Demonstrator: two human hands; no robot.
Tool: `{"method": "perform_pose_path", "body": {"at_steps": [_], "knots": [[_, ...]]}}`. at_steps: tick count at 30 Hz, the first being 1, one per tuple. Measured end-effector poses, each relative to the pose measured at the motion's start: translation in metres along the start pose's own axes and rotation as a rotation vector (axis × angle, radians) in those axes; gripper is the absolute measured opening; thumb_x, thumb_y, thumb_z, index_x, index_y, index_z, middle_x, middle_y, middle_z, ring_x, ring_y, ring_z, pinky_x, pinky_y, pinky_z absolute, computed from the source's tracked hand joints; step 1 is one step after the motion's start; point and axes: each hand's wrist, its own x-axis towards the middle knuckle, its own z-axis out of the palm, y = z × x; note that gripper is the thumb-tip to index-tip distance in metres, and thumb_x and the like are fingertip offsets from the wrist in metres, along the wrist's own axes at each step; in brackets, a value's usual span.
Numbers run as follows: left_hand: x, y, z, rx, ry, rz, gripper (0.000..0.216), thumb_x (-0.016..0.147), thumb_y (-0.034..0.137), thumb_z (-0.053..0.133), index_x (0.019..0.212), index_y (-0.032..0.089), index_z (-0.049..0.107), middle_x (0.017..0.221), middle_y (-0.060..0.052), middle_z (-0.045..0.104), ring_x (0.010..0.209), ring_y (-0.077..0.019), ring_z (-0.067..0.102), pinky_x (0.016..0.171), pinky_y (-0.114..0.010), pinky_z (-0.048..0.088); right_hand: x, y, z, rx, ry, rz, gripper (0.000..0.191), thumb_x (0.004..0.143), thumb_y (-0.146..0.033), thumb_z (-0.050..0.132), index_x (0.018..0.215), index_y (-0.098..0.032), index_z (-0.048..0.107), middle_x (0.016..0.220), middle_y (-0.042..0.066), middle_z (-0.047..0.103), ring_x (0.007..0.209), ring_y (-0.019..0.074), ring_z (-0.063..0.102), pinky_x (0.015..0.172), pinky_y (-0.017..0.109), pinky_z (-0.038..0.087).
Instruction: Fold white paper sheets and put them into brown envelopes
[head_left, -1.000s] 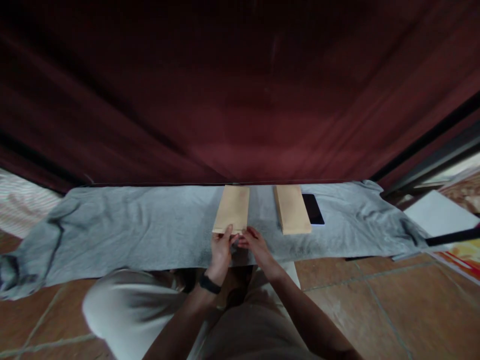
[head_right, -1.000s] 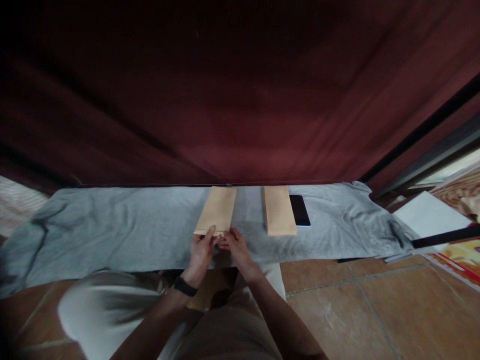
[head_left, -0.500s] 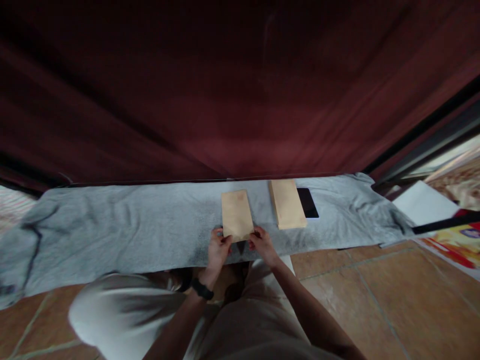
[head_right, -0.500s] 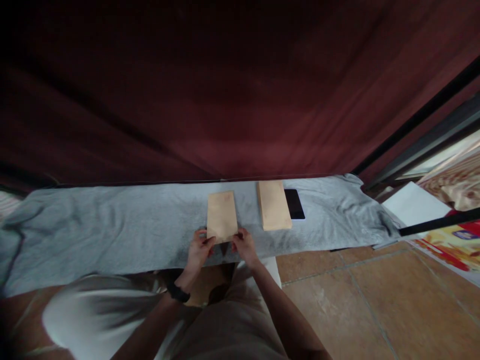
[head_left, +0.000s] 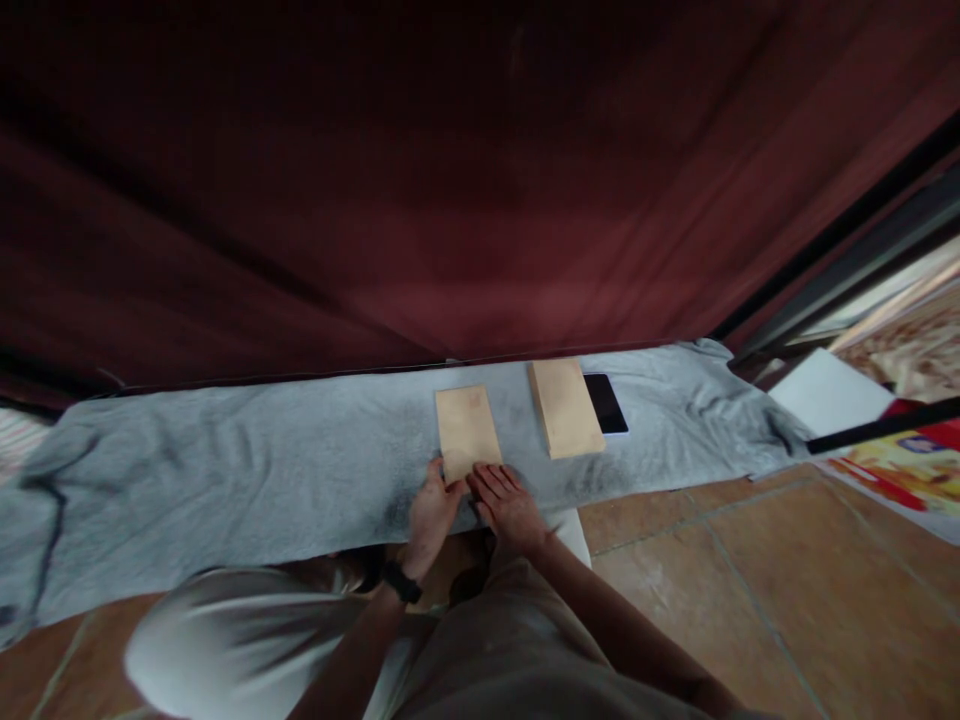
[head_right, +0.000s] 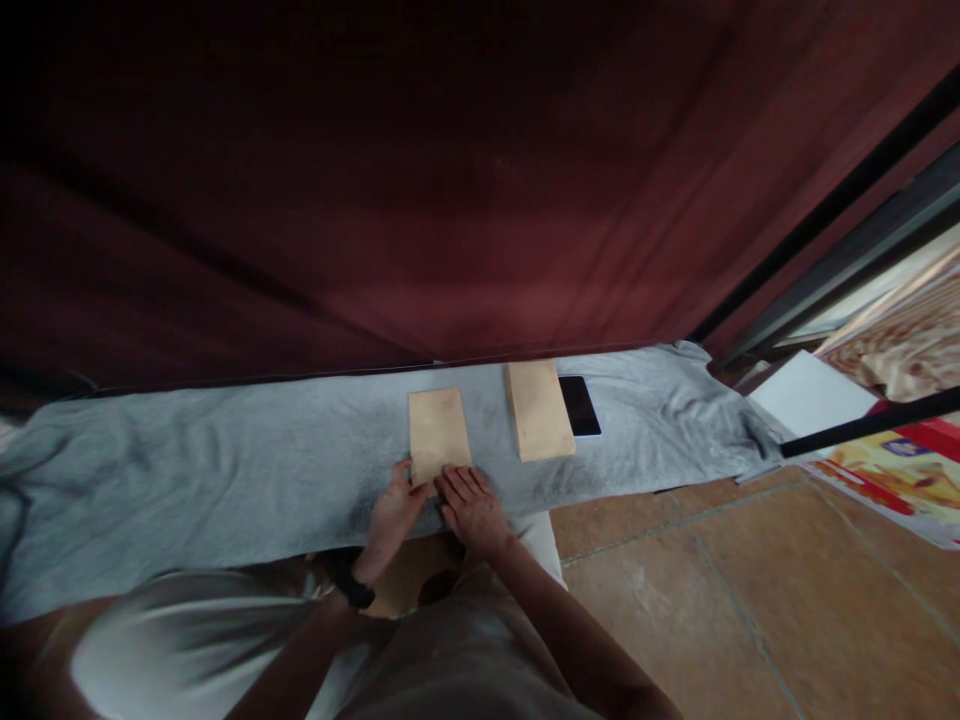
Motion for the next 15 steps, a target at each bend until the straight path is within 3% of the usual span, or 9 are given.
{"method": "perform_pose_path", "body": {"at_steps": [3, 6, 8, 11, 15], "knots": [[0.000, -0.001, -0.003, 0.225, 0.097, 0.141, 0.043, 0.099, 0.039, 0.053, 0.135, 0.016, 0.054, 0.099, -0.013, 0.077, 0.088, -0.0290, 0.074, 0.074, -0.037, 0.055, -0.002, 0.003, 0.003, -0.023, -0.012, -0.008, 0.052, 0.104, -0.030, 0.048, 0.154, -0.020, 0.042, 0.159, 0.009, 0.044, 0.147, 0.0237, 0.040, 0.123, 0.046, 0.032], [0.017, 0.002, -0.003, 0.268, 0.213, 0.489, 0.043, 0.104, 0.037, 0.040, 0.139, 0.015, 0.054, 0.126, -0.016, 0.070, 0.116, -0.0292, 0.067, 0.097, -0.042, 0.052, -0.002, 0.004, 0.005, -0.033, -0.008, -0.016, 0.051, 0.105, -0.034, 0.047, 0.154, -0.020, 0.043, 0.159, 0.009, 0.045, 0.146, 0.0239, 0.041, 0.123, 0.046, 0.032], [0.037, 0.005, 0.001, 0.291, 0.236, 0.694, 0.048, 0.105, 0.036, 0.036, 0.147, 0.015, 0.048, 0.146, -0.016, 0.058, 0.139, -0.0292, 0.051, 0.114, -0.046, 0.042, -0.002, 0.005, 0.006, -0.037, -0.006, -0.022, 0.052, 0.106, -0.036, 0.047, 0.154, -0.019, 0.043, 0.159, 0.009, 0.045, 0.146, 0.0244, 0.042, 0.123, 0.046, 0.031], [0.069, 0.010, 0.009, 0.380, 0.184, 0.826, 0.054, 0.105, 0.035, 0.034, 0.153, 0.012, 0.042, 0.160, -0.015, 0.042, 0.153, -0.0279, 0.030, 0.124, -0.048, 0.028, -0.002, 0.005, 0.006, -0.045, -0.007, -0.032, 0.055, 0.105, -0.039, 0.048, 0.155, -0.017, 0.040, 0.159, 0.011, 0.044, 0.146, 0.0249, 0.041, 0.123, 0.046, 0.030], [0.093, 0.010, 0.018, 0.470, 0.073, 0.891, 0.056, 0.105, 0.040, 0.034, 0.155, 0.016, 0.041, 0.162, -0.009, 0.040, 0.154, -0.0252, 0.027, 0.125, -0.047, 0.025, -0.003, 0.006, 0.006, -0.062, -0.015, -0.046, 0.058, 0.104, -0.040, 0.052, 0.155, -0.017, 0.040, 0.159, 0.011, 0.044, 0.147, 0.0250, 0.040, 0.123, 0.045, 0.030]]}}
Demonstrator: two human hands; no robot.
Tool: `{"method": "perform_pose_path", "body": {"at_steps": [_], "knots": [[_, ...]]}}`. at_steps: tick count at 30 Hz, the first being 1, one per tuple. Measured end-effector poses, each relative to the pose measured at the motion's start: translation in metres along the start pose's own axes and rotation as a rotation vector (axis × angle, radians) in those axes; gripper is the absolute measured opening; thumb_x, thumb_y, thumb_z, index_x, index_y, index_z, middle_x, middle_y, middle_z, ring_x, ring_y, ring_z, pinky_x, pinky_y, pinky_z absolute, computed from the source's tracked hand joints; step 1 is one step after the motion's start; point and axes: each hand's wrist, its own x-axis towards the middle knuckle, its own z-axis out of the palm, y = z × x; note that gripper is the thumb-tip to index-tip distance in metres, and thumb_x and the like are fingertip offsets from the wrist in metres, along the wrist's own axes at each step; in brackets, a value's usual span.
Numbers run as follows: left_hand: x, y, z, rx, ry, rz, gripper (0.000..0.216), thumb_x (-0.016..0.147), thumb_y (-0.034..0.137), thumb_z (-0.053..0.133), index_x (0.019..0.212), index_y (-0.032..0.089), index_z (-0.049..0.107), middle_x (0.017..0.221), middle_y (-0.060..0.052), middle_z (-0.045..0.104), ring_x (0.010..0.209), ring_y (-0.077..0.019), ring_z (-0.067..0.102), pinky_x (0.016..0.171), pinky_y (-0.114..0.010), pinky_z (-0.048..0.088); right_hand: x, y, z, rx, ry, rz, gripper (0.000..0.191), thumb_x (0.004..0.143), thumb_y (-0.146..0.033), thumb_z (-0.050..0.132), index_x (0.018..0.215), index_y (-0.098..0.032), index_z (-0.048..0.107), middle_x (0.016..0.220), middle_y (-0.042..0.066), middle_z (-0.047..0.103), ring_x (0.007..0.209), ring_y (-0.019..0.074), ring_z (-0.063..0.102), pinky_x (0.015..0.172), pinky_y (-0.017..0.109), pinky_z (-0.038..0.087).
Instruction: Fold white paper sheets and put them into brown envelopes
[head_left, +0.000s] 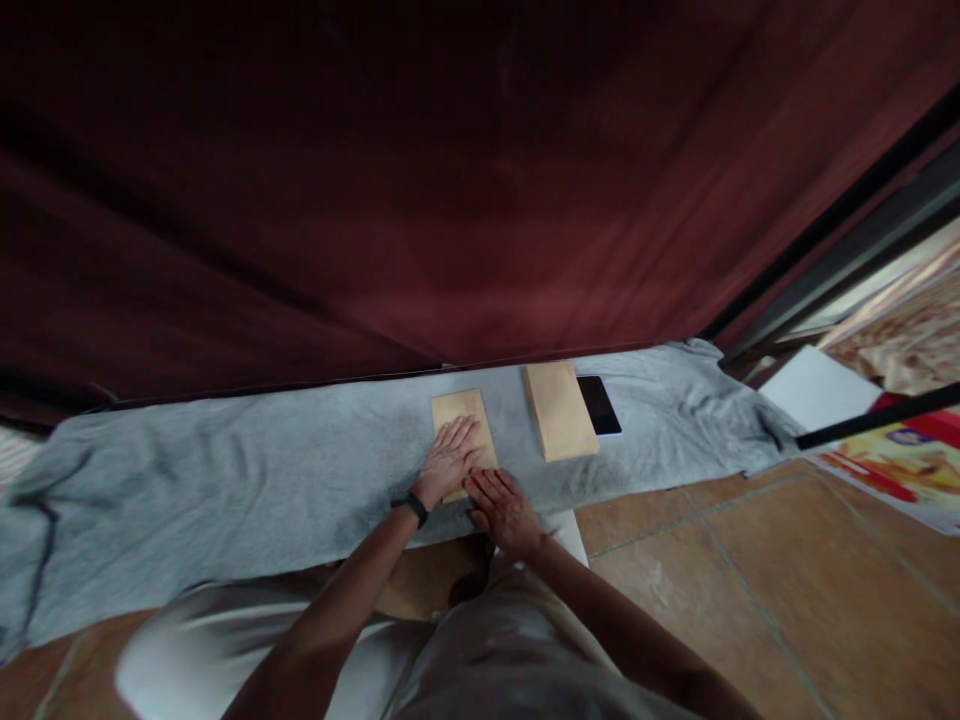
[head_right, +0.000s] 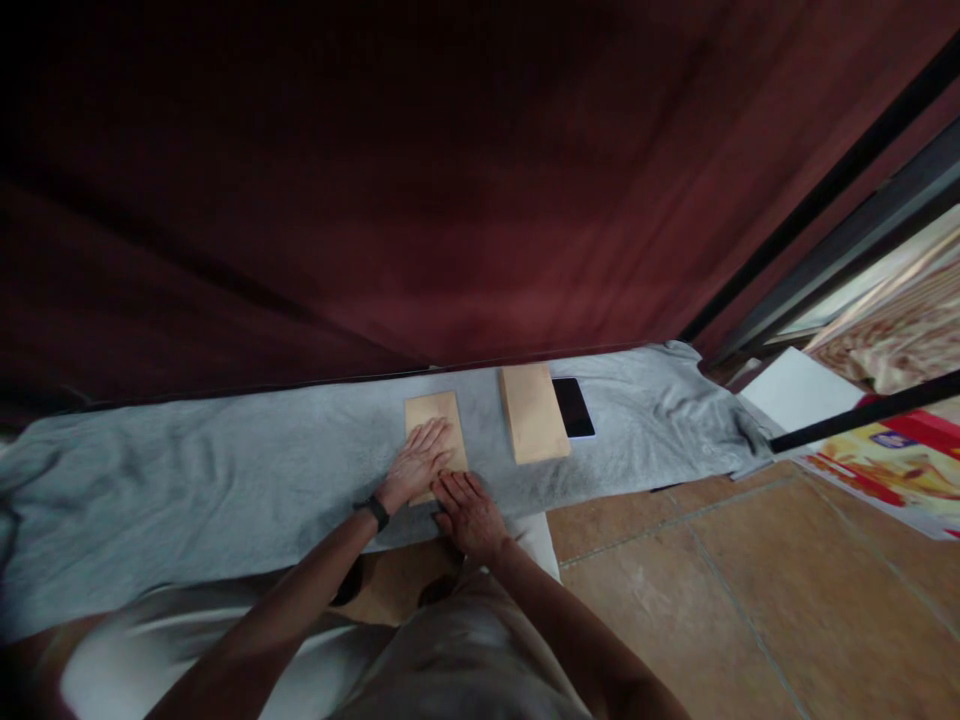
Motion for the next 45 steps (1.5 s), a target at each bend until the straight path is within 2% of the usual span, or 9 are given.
{"method": "perform_pose_path", "body": {"at_steps": [3, 7, 14, 18, 23, 29, 35, 40, 45], "knots": [[-0.002, -0.002, 0.003, 0.012, 0.001, 0.032, 0.054, 0.106, 0.040, 0.033, 0.155, 0.020, 0.042, 0.163, -0.007, 0.039, 0.155, -0.0240, 0.026, 0.126, -0.047, 0.023, 0.000, 0.000, 0.001, -0.009, 0.004, 0.000, 0.057, 0.103, -0.039, 0.053, 0.155, -0.018, 0.041, 0.158, 0.011, 0.046, 0.147, 0.0246, 0.040, 0.123, 0.044, 0.030], [-0.002, -0.001, 0.003, 0.013, 0.000, 0.045, 0.053, 0.106, 0.041, 0.033, 0.153, 0.020, 0.045, 0.162, -0.007, 0.040, 0.154, -0.0252, 0.028, 0.126, -0.047, 0.023, 0.000, -0.001, 0.001, -0.001, 0.015, 0.006, 0.058, 0.102, -0.037, 0.054, 0.155, -0.017, 0.041, 0.157, 0.012, 0.047, 0.146, 0.0249, 0.040, 0.123, 0.045, 0.030], [0.038, -0.009, -0.001, -0.027, 0.045, -0.010, 0.060, 0.104, 0.037, 0.034, 0.157, 0.008, 0.035, 0.162, -0.015, 0.038, 0.153, -0.0226, 0.030, 0.127, -0.042, 0.022, -0.001, -0.003, -0.001, -0.005, 0.010, 0.006, 0.059, 0.103, -0.037, 0.052, 0.157, -0.019, 0.037, 0.161, 0.012, 0.042, 0.147, 0.0238, 0.040, 0.123, 0.045, 0.031], [0.056, -0.015, 0.005, -0.025, -0.010, 0.012, 0.059, 0.102, 0.036, 0.036, 0.156, 0.013, 0.038, 0.162, -0.013, 0.040, 0.153, -0.0230, 0.031, 0.127, -0.046, 0.020, -0.001, -0.002, 0.000, -0.010, -0.009, 0.013, 0.059, 0.103, -0.036, 0.052, 0.157, -0.020, 0.036, 0.161, 0.012, 0.041, 0.146, 0.0247, 0.041, 0.121, 0.047, 0.035], [0.055, -0.019, 0.013, -0.023, -0.029, 0.039, 0.058, 0.103, 0.039, 0.036, 0.156, 0.016, 0.040, 0.160, -0.010, 0.043, 0.152, -0.0233, 0.032, 0.127, -0.045, 0.018, 0.000, -0.003, -0.003, 0.008, -0.031, 0.023, 0.057, 0.104, -0.040, 0.050, 0.156, -0.020, 0.038, 0.161, 0.011, 0.041, 0.146, 0.0254, 0.042, 0.120, 0.047, 0.035], [0.044, -0.016, 0.011, -0.044, -0.063, 0.118, 0.056, 0.105, 0.037, 0.033, 0.155, 0.013, 0.041, 0.162, -0.011, 0.041, 0.153, -0.0222, 0.028, 0.127, -0.044, 0.020, 0.001, -0.006, -0.009, 0.015, -0.031, 0.042, 0.055, 0.105, -0.042, 0.048, 0.155, -0.021, 0.040, 0.160, 0.010, 0.043, 0.145, 0.0251, 0.044, 0.121, 0.046, 0.034], [0.022, -0.014, 0.004, -0.079, -0.128, 0.238, 0.055, 0.105, 0.034, 0.031, 0.156, 0.016, 0.039, 0.162, -0.012, 0.040, 0.152, -0.0197, 0.032, 0.126, -0.045, 0.024, -0.013, -0.010, -0.008, -0.003, 0.011, 0.119, 0.055, 0.104, -0.041, 0.051, 0.155, -0.024, 0.041, 0.158, 0.009, 0.046, 0.144, 0.0262, 0.044, 0.121, 0.050, 0.033], [-0.010, -0.012, 0.001, -0.105, -0.149, 0.311, 0.054, 0.105, 0.033, 0.033, 0.156, 0.016, 0.038, 0.162, -0.012, 0.041, 0.152, -0.0215, 0.032, 0.125, -0.046, 0.028, -0.017, -0.011, -0.010, -0.027, -0.005, 0.143, 0.053, 0.105, -0.042, 0.050, 0.154, -0.023, 0.043, 0.158, 0.008, 0.047, 0.144, 0.0246, 0.044, 0.121, 0.049, 0.033], [-0.057, -0.005, -0.006, -0.097, -0.081, 0.326, 0.050, 0.104, 0.033, 0.038, 0.151, 0.019, 0.047, 0.157, -0.009, 0.048, 0.149, -0.0233, 0.039, 0.121, -0.045, 0.036, -0.015, -0.009, -0.013, -0.031, -0.029, 0.153, 0.051, 0.104, -0.042, 0.050, 0.152, -0.024, 0.045, 0.159, 0.007, 0.045, 0.145, 0.0218, 0.041, 0.122, 0.047, 0.033]]}}
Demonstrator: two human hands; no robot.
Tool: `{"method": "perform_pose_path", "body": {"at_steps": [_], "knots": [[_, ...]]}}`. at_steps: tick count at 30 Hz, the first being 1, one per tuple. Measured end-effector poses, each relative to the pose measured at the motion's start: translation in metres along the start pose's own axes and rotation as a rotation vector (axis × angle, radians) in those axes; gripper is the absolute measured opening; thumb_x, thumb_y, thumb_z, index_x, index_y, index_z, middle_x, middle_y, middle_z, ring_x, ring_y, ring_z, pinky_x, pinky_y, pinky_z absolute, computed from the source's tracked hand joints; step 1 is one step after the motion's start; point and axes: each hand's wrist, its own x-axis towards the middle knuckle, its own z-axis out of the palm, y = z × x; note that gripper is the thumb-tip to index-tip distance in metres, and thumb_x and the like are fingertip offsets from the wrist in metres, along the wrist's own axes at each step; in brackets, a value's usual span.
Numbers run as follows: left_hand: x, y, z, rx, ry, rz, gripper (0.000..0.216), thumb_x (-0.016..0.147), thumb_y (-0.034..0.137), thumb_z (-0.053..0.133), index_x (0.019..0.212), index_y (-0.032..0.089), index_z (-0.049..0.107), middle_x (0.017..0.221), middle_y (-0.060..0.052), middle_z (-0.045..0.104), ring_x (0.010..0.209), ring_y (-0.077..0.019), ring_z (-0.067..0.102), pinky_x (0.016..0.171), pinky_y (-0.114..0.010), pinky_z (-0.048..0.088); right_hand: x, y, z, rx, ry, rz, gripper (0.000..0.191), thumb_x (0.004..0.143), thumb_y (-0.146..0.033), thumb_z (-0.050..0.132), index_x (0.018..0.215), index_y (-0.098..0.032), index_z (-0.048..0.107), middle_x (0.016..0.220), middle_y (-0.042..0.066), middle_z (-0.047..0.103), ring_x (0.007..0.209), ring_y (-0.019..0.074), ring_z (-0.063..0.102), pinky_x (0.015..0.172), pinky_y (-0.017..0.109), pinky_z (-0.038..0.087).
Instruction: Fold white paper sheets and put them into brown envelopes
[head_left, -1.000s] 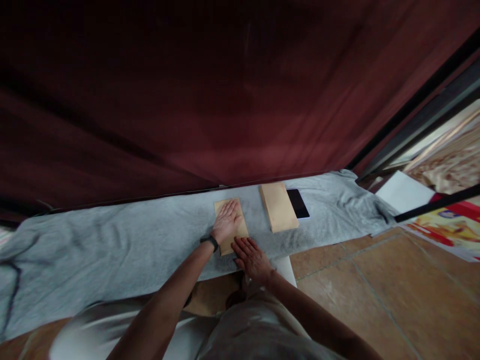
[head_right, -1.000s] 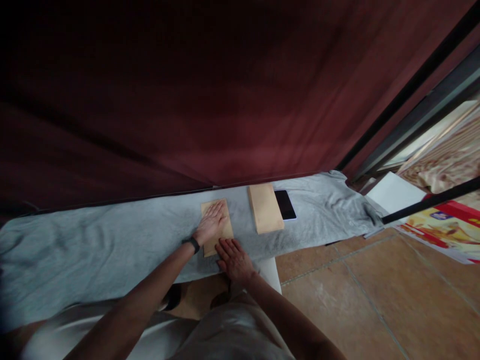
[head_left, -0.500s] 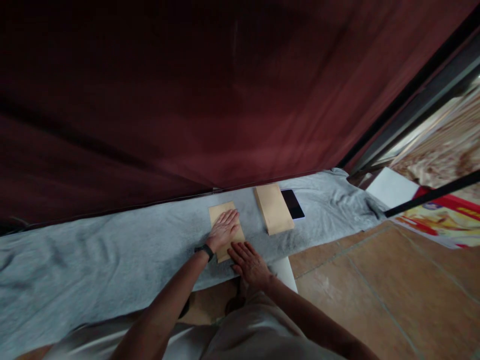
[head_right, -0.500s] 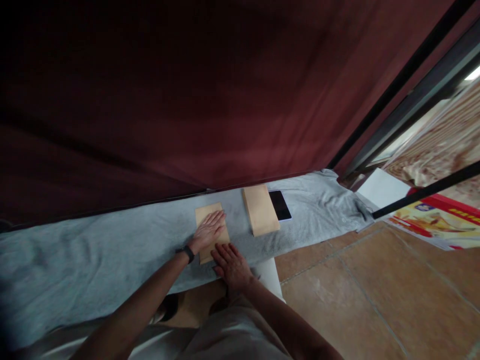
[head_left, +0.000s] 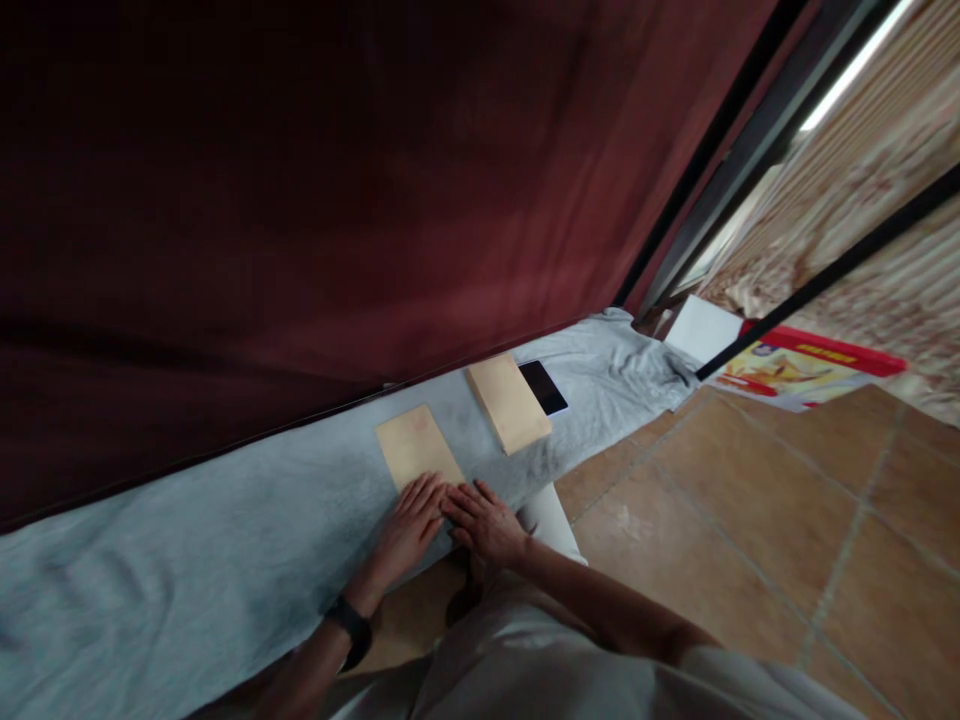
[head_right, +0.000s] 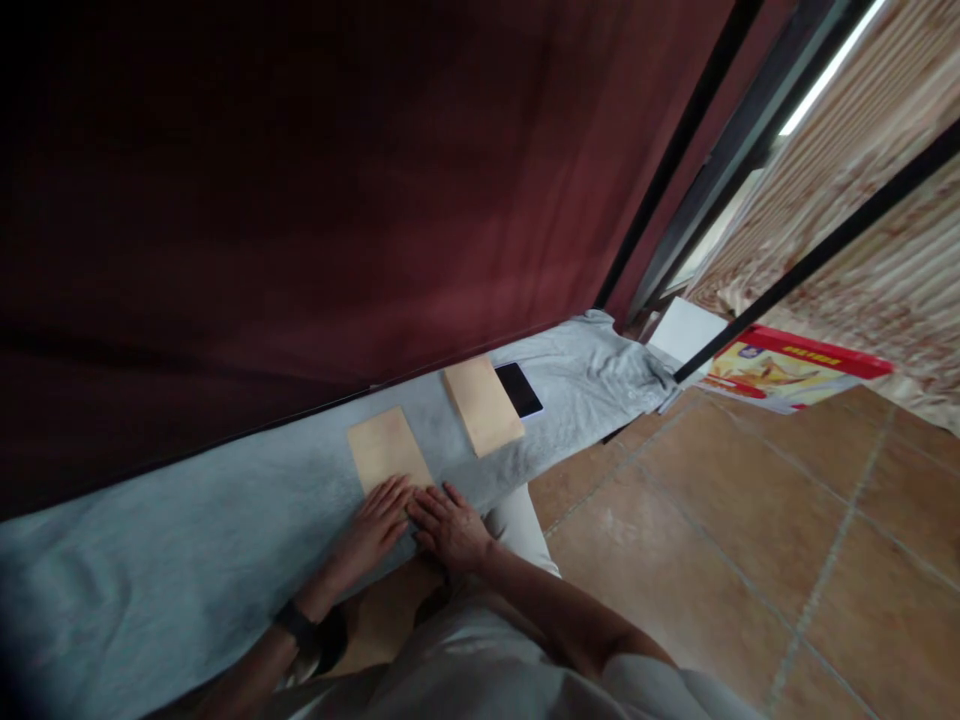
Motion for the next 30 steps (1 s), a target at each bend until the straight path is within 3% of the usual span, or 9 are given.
{"method": "perform_pose_path", "body": {"at_steps": [5, 11, 19, 26, 30], "knots": [[-0.032, 0.014, -0.002, 0.057, 0.066, 0.039, 0.048, 0.103, 0.025, 0.036, 0.148, 0.021, 0.052, 0.149, -0.008, 0.057, 0.139, -0.0215, 0.053, 0.119, -0.043, 0.040, -0.001, 0.002, 0.001, 0.012, -0.028, 0.009, 0.050, 0.105, -0.043, 0.048, 0.151, -0.024, 0.047, 0.160, 0.007, 0.044, 0.147, 0.0213, 0.039, 0.124, 0.046, 0.030], [-0.046, 0.018, 0.003, 0.108, 0.090, 0.044, 0.053, 0.101, 0.030, 0.040, 0.154, 0.021, 0.045, 0.151, -0.009, 0.054, 0.140, -0.0243, 0.051, 0.118, -0.045, 0.041, -0.007, 0.010, -0.006, 0.014, -0.035, -0.019, 0.052, 0.105, -0.040, 0.049, 0.153, -0.020, 0.045, 0.159, 0.009, 0.045, 0.145, 0.0208, 0.042, 0.123, 0.043, 0.031], [-0.061, 0.017, -0.011, 0.138, 0.073, 0.050, 0.055, 0.102, 0.031, 0.041, 0.155, 0.018, 0.040, 0.154, -0.011, 0.052, 0.140, -0.0231, 0.052, 0.116, -0.042, 0.045, -0.004, 0.019, -0.026, 0.047, -0.078, -0.105, 0.057, 0.102, -0.040, 0.055, 0.152, -0.016, 0.045, 0.156, 0.013, 0.048, 0.145, 0.0249, 0.044, 0.124, 0.044, 0.031], [-0.063, 0.030, -0.007, 0.160, 0.099, -0.028, 0.054, 0.102, 0.034, 0.044, 0.152, 0.013, 0.043, 0.151, -0.015, 0.055, 0.139, -0.0251, 0.052, 0.116, -0.045, 0.045, 0.015, -0.021, -0.001, 0.134, -0.060, -0.166, 0.059, 0.106, -0.040, 0.046, 0.156, -0.012, 0.037, 0.160, 0.011, 0.042, 0.150, 0.0233, 0.037, 0.126, 0.041, 0.029], [-0.068, 0.032, -0.010, 0.151, 0.086, -0.058, 0.056, 0.103, 0.036, 0.044, 0.155, 0.017, 0.040, 0.154, -0.012, 0.051, 0.143, -0.0248, 0.049, 0.118, -0.044, 0.043, 0.003, -0.018, 0.010, 0.114, -0.003, -0.095, 0.058, 0.103, -0.034, 0.053, 0.155, -0.013, 0.040, 0.159, 0.013, 0.044, 0.147, 0.0252, 0.041, 0.124, 0.045, 0.034]]}}
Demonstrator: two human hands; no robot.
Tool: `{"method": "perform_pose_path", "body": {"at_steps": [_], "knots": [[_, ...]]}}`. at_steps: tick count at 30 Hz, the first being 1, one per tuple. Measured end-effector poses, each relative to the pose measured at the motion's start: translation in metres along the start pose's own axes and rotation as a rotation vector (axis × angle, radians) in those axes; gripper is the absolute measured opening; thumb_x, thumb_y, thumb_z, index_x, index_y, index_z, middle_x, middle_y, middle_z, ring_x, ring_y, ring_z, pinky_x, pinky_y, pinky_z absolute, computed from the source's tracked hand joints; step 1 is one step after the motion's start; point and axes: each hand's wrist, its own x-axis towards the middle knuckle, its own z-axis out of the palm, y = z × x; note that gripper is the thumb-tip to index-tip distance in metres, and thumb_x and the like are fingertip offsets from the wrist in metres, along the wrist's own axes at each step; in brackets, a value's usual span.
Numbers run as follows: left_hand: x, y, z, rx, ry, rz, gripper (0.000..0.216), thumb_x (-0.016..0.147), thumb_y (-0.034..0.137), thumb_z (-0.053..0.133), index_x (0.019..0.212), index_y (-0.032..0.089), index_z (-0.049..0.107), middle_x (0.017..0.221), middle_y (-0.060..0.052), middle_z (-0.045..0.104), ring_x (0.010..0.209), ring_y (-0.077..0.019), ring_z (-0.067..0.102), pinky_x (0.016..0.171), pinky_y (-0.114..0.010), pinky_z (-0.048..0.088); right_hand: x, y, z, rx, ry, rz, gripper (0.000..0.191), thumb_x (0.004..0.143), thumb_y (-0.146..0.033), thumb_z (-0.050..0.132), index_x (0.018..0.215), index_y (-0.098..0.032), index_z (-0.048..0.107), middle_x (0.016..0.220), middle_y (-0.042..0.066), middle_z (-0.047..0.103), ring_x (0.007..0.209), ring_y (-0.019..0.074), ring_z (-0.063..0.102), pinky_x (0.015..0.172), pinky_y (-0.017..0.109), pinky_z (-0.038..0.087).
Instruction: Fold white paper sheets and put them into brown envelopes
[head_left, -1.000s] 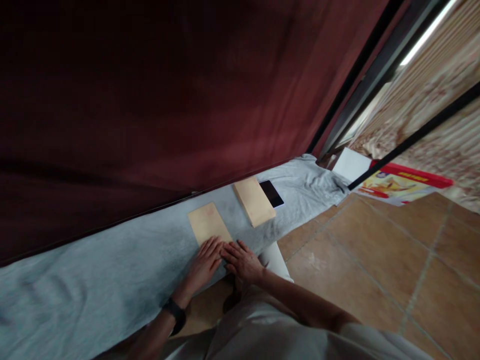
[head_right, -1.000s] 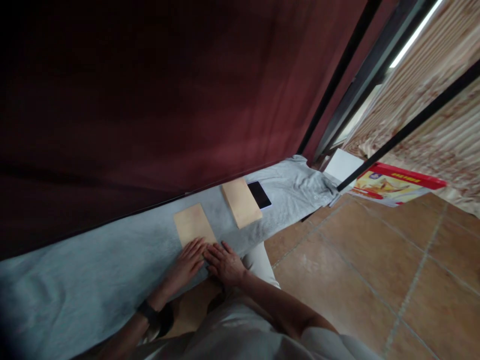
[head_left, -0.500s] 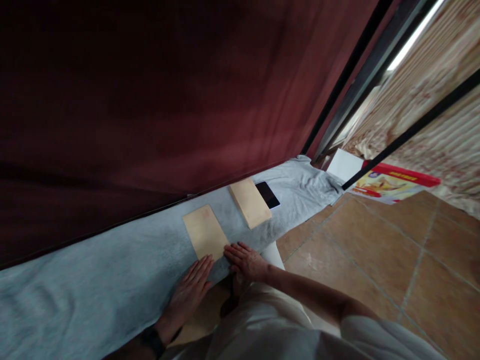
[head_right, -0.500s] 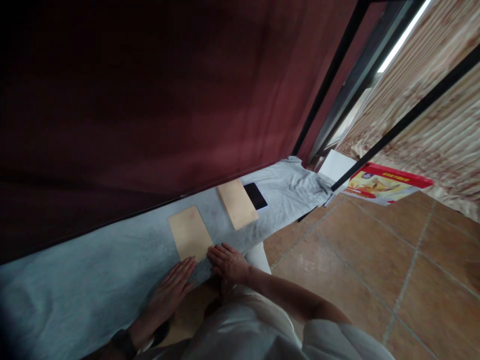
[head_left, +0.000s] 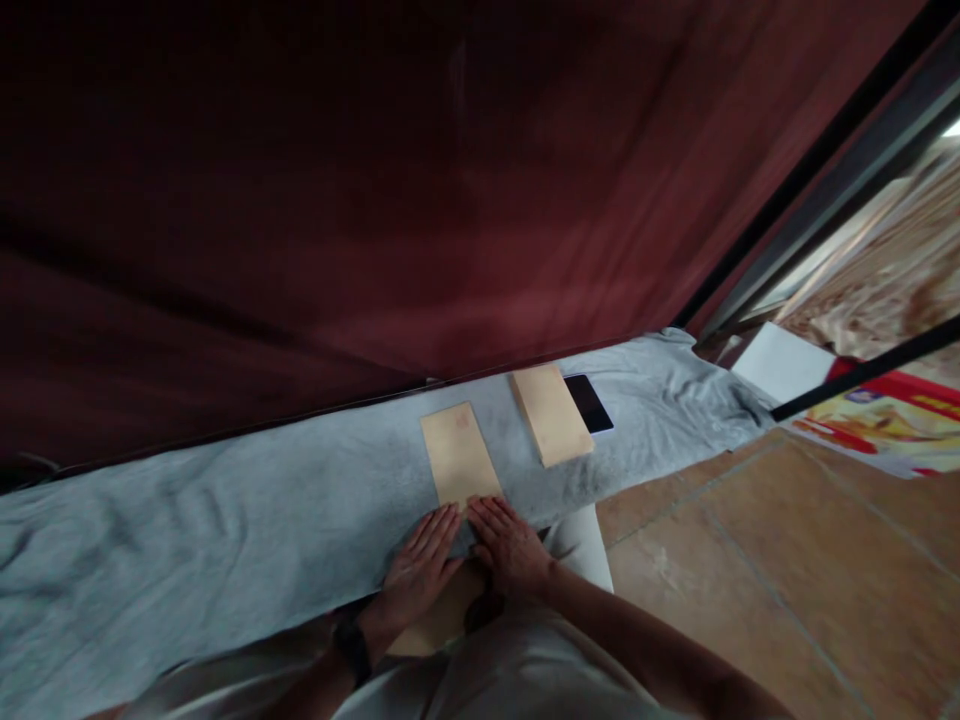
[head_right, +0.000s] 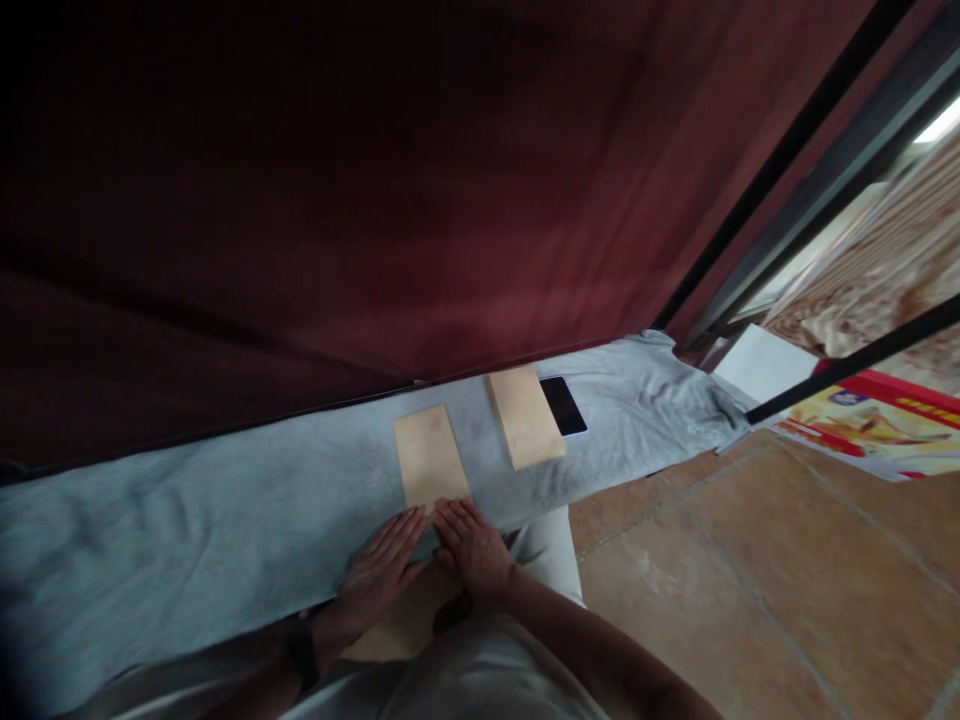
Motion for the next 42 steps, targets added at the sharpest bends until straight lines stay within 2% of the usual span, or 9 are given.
{"method": "perform_pose_path", "body": {"at_steps": [6, 9, 13, 17, 25, 31, 34, 39, 42], "knots": [[-0.013, -0.012, -0.006, 0.031, -0.020, 0.023, 0.057, 0.104, 0.037, 0.042, 0.157, 0.017, 0.037, 0.157, -0.011, 0.047, 0.144, -0.0247, 0.047, 0.118, -0.042, 0.043, -0.018, 0.018, -0.007, -0.079, 0.010, 0.029, 0.060, 0.101, -0.031, 0.055, 0.156, -0.014, 0.038, 0.159, 0.013, 0.043, 0.147, 0.0258, 0.041, 0.122, 0.047, 0.037], [-0.016, -0.013, -0.004, 0.056, 0.015, 0.034, 0.058, 0.105, 0.034, 0.040, 0.159, 0.018, 0.032, 0.156, -0.010, 0.048, 0.142, -0.0240, 0.049, 0.118, -0.041, 0.042, -0.018, 0.021, -0.012, -0.104, -0.007, 0.018, 0.060, 0.101, -0.030, 0.055, 0.156, -0.014, 0.038, 0.159, 0.013, 0.043, 0.146, 0.0253, 0.042, 0.122, 0.046, 0.037], [-0.004, 0.000, 0.002, 0.072, 0.082, -0.008, 0.062, 0.105, 0.036, 0.039, 0.163, 0.018, 0.022, 0.157, -0.010, 0.047, 0.143, -0.0236, 0.047, 0.119, -0.042, 0.040, -0.017, 0.020, -0.011, -0.113, -0.002, 0.000, 0.060, 0.101, -0.030, 0.056, 0.155, -0.012, 0.039, 0.158, 0.015, 0.044, 0.145, 0.0262, 0.043, 0.121, 0.047, 0.038], [0.013, 0.016, 0.010, 0.051, 0.051, -0.011, 0.065, 0.105, 0.040, 0.038, 0.164, 0.018, 0.017, 0.161, -0.009, 0.042, 0.147, -0.0222, 0.041, 0.120, -0.042, 0.039, -0.019, 0.022, -0.009, -0.107, -0.002, -0.005, 0.058, 0.101, -0.030, 0.054, 0.154, -0.012, 0.041, 0.159, 0.015, 0.044, 0.146, 0.0271, 0.043, 0.121, 0.048, 0.037], [0.014, 0.018, 0.022, 0.055, 0.021, -0.018, 0.061, 0.104, 0.043, 0.043, 0.156, 0.011, 0.037, 0.158, -0.013, 0.045, 0.146, -0.0254, 0.043, 0.119, -0.043, 0.040, 0.003, 0.036, -0.038, 0.000, -0.095, -0.101, 0.054, 0.104, -0.035, 0.051, 0.153, -0.015, 0.043, 0.157, 0.013, 0.048, 0.146, 0.0251, 0.042, 0.123, 0.045, 0.033], [0.021, 0.012, 0.016, -0.036, -0.008, -0.051, 0.046, 0.106, 0.037, 0.038, 0.145, 0.018, 0.054, 0.146, -0.009, 0.060, 0.135, -0.0225, 0.056, 0.114, -0.042, 0.045, 0.001, 0.039, -0.023, -0.019, -0.105, -0.170, 0.063, 0.101, -0.037, 0.056, 0.156, -0.014, 0.038, 0.157, 0.014, 0.046, 0.147, 0.0249, 0.040, 0.124, 0.046, 0.032], [0.041, -0.002, 0.011, -0.104, 0.017, -0.099, 0.043, 0.107, 0.036, 0.034, 0.137, 0.020, 0.060, 0.138, -0.008, 0.066, 0.128, -0.0209, 0.061, 0.110, -0.041, 0.049, -0.010, 0.041, -0.012, -0.066, -0.073, -0.180, 0.062, 0.102, -0.034, 0.055, 0.157, -0.013, 0.035, 0.160, 0.014, 0.042, 0.148, 0.0250, 0.039, 0.124, 0.047, 0.031], [0.108, -0.035, 0.011, -0.133, 0.066, -0.152, 0.056, 0.105, 0.041, 0.036, 0.152, 0.011, 0.043, 0.158, -0.014, 0.045, 0.150, -0.0247, 0.036, 0.122, -0.044, 0.036, -0.013, 0.041, -0.006, -0.068, -0.023, -0.161, 0.058, 0.102, -0.035, 0.053, 0.156, -0.016, 0.039, 0.157, 0.014, 0.046, 0.145, 0.0263, 0.043, 0.122, 0.048, 0.032], [0.145, -0.057, 0.022, -0.104, 0.019, -0.165, 0.061, 0.104, 0.041, 0.034, 0.154, 0.006, 0.038, 0.161, -0.017, 0.039, 0.152, -0.0256, 0.032, 0.124, -0.046, 0.031, -0.011, 0.041, -0.007, -0.073, -0.022, -0.154, 0.059, 0.102, -0.036, 0.053, 0.156, -0.016, 0.039, 0.157, 0.014, 0.046, 0.144, 0.0267, 0.045, 0.121, 0.048, 0.033]]}}
